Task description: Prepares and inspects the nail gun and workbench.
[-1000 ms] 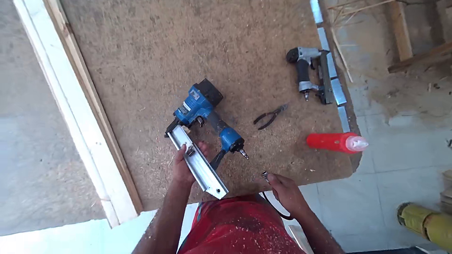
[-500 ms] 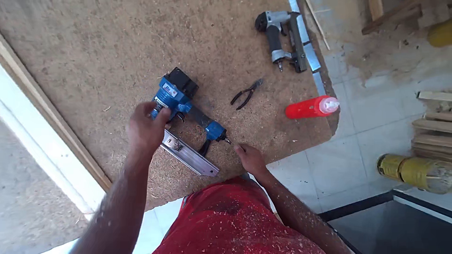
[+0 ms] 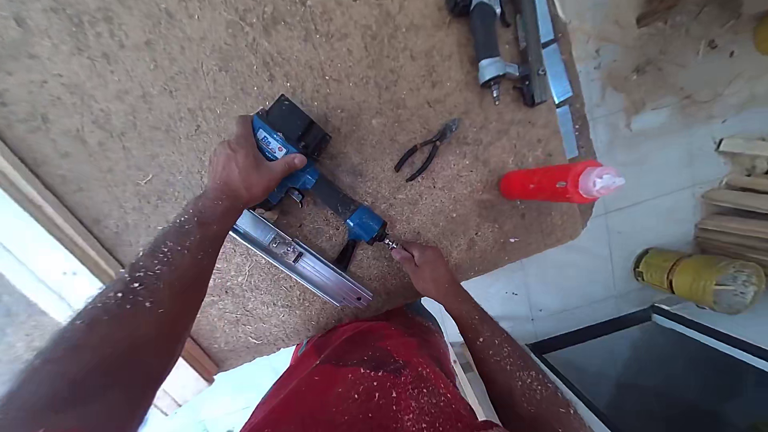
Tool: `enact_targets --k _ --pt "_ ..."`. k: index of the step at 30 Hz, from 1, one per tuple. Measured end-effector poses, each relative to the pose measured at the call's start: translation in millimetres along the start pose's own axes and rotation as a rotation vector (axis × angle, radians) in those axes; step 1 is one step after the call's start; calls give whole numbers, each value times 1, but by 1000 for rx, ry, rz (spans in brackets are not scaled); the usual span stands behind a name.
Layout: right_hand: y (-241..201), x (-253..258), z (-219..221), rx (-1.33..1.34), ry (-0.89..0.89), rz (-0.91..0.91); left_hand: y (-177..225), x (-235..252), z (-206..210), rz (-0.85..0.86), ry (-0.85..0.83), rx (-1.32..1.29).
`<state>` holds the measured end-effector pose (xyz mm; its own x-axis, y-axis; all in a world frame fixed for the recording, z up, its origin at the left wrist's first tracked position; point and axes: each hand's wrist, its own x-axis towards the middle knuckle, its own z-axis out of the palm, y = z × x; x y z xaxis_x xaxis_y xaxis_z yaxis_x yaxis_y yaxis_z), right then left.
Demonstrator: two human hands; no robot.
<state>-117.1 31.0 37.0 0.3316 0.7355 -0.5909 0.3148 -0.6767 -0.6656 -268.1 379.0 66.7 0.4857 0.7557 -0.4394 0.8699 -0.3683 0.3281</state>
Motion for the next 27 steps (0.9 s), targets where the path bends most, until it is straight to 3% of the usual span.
enact_targets --k 5,11,21,25,27 --pt "-6 0 5 -28 62 -21 6 0 -1 -33 -2 9" --pt "6 2 16 199 -59 20 2 0 -3 17 -5 40" --pt "7 9 24 200 -10 79 8 -6 0 13 14 60" --pt "14 20 18 210 -121 38 14 -7 -6 -1 5 73" --pt "9 15 22 161 -78 25 10 -12 -8 -3 5 61"
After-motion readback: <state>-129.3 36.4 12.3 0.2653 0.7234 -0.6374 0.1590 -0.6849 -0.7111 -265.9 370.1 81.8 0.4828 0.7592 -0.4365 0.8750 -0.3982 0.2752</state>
